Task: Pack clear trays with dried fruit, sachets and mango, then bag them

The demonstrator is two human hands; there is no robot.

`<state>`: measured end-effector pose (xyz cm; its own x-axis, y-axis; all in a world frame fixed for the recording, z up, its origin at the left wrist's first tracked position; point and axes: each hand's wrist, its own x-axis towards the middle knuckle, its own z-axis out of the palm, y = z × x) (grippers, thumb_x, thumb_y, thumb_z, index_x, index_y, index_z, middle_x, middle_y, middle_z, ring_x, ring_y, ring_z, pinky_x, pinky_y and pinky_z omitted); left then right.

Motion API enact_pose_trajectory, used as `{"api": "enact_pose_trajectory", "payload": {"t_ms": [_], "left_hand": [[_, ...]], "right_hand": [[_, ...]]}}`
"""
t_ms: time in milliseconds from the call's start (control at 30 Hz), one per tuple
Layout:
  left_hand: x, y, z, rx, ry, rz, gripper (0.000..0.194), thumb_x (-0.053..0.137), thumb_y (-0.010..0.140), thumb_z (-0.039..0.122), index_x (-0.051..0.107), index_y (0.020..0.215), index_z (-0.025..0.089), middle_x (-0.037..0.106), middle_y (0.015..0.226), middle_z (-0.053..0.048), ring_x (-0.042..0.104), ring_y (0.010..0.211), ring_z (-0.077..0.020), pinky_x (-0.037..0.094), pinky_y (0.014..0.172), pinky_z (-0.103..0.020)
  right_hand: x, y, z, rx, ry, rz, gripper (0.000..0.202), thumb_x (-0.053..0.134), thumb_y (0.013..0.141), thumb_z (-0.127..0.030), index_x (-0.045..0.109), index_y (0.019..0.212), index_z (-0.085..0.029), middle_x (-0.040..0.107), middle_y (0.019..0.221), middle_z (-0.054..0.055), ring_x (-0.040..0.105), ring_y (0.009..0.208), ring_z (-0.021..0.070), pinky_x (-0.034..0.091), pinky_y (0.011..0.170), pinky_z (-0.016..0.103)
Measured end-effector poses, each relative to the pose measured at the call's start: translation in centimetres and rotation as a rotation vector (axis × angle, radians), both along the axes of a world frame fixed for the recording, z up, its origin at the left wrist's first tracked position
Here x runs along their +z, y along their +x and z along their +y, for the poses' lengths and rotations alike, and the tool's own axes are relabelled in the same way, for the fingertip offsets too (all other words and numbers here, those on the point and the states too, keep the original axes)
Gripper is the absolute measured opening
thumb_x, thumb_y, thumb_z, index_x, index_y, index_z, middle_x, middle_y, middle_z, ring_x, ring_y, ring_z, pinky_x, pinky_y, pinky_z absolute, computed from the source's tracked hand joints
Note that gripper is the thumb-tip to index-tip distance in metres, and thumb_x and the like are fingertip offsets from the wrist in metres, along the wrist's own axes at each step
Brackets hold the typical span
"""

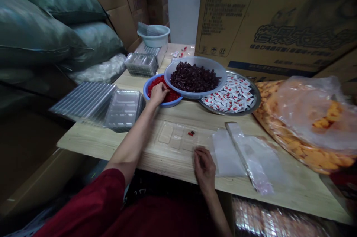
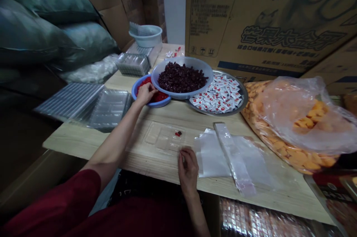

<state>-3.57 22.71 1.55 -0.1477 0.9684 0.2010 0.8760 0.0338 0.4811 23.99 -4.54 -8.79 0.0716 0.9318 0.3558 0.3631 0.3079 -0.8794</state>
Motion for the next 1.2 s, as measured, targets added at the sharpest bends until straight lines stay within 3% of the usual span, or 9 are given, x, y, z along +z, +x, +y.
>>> {"api": "enact_pose_trajectory", "payload": {"t_ms": [233, 367, 433, 533, 633, 767, 933, 1067, 1200], "left_hand": [[0.0, -0.6, -1.8, 0.032, 0.165, -0.172, 0.007, 0.064, 0.086, 0.022, 0.059, 0.083, 0.021, 0.069, 0.086, -0.004, 0.064, 0.086, -0.0215, 0.048, 0.088, -0.035], [2.8, 0.2, -2.1, 0.051, 0.491, -0.313, 0.006, 0.063, 0.088, 0.025, 0.059, 0.089, 0.021, 0.067, 0.084, -0.001, 0.062, 0.077, -0.0164, 0.05, 0.08, -0.029], [4.9, 1.5, -1.8, -0.048, 0.554, -0.331, 0.008, 0.066, 0.087, 0.026, 0.062, 0.089, 0.02, 0.068, 0.083, 0.0, 0.063, 0.075, -0.0154, 0.05, 0.077, -0.028], [7.4, 4.3, -0.9, -0.307, 0.43, -0.255, 0.004, 0.069, 0.084, 0.022, 0.068, 0.086, 0.019, 0.07, 0.08, 0.0, 0.064, 0.075, -0.0157, 0.049, 0.074, -0.027], [8.3, 7.3, 0.6, -0.486, 0.179, -0.098, 0.004, 0.071, 0.08, 0.018, 0.073, 0.083, 0.018, 0.071, 0.076, -0.001, 0.064, 0.073, -0.0165, 0.047, 0.072, -0.029], [7.7, 9.1, 2.8, -0.535, -0.059, 0.026, 0.01, 0.081, 0.068, 0.019, 0.073, 0.074, 0.018, 0.069, 0.069, -0.001, 0.061, 0.068, -0.0165, 0.046, 0.071, -0.029], [6.8, 8.1, 4.3, -0.514, -0.024, -0.278, 0.011, 0.078, 0.074, 0.02, 0.071, 0.079, 0.014, 0.067, 0.07, -0.001, 0.059, 0.068, -0.0149, 0.047, 0.071, -0.029], [8.0, 8.0, 1.8, -0.443, 0.144, -0.517, 0.012, 0.07, 0.085, 0.021, 0.067, 0.095, 0.015, 0.058, 0.072, 0.002, 0.058, 0.067, -0.0124, 0.046, 0.068, -0.026], [8.6, 9.1, -5.2, -0.643, 0.079, -0.552, 0.018, 0.073, 0.085, 0.027, 0.065, 0.099, 0.018, 0.059, 0.078, 0.002, 0.06, 0.071, -0.0122, 0.044, 0.066, -0.024]], "right_hand": [[0.0, 0.0, 0.1, -0.02, 0.03, 0.001, 0.014, 0.058, 0.1, -0.021, 0.071, 0.105, -0.021, 0.067, 0.11, 0.009, 0.064, 0.107, 0.0206, 0.054, 0.095, 0.038], [0.1, 0.0, 0.1, -0.005, 0.016, 0.012, 0.014, 0.058, 0.1, -0.021, 0.071, 0.104, -0.021, 0.067, 0.109, 0.009, 0.064, 0.106, 0.0203, 0.054, 0.093, 0.037], [0.0, -0.1, 0.1, -0.008, 0.011, 0.013, 0.014, 0.058, 0.1, -0.022, 0.071, 0.104, -0.021, 0.067, 0.109, 0.009, 0.065, 0.106, 0.0205, 0.054, 0.093, 0.037], [0.1, -0.1, 0.2, -0.018, 0.015, 0.02, 0.015, 0.058, 0.1, -0.022, 0.072, 0.104, -0.022, 0.068, 0.109, 0.009, 0.065, 0.105, 0.0209, 0.055, 0.093, 0.038], [0.4, -0.3, 0.2, -0.024, 0.009, 0.028, 0.015, 0.057, 0.1, -0.022, 0.072, 0.102, -0.022, 0.068, 0.108, 0.009, 0.065, 0.105, 0.021, 0.055, 0.092, 0.038], [0.6, -0.3, 0.2, -0.033, 0.003, 0.028, 0.015, 0.057, 0.1, -0.022, 0.072, 0.101, -0.022, 0.069, 0.105, 0.008, 0.066, 0.103, 0.0205, 0.056, 0.09, 0.036], [0.4, -0.3, 0.2, -0.033, -0.011, 0.02, 0.016, 0.056, 0.1, -0.024, 0.072, 0.102, -0.022, 0.069, 0.107, 0.009, 0.066, 0.103, 0.0212, 0.056, 0.09, 0.038], [0.7, -0.2, 0.2, -0.03, -0.018, 0.022, 0.018, 0.055, 0.101, -0.026, 0.072, 0.102, -0.022, 0.069, 0.105, 0.01, 0.066, 0.103, 0.0218, 0.056, 0.092, 0.04], [1.0, -0.2, 0.3, -0.027, -0.013, 0.02, 0.018, 0.054, 0.101, -0.025, 0.072, 0.101, -0.021, 0.068, 0.104, 0.01, 0.065, 0.102, 0.0212, 0.055, 0.09, 0.038]]}}
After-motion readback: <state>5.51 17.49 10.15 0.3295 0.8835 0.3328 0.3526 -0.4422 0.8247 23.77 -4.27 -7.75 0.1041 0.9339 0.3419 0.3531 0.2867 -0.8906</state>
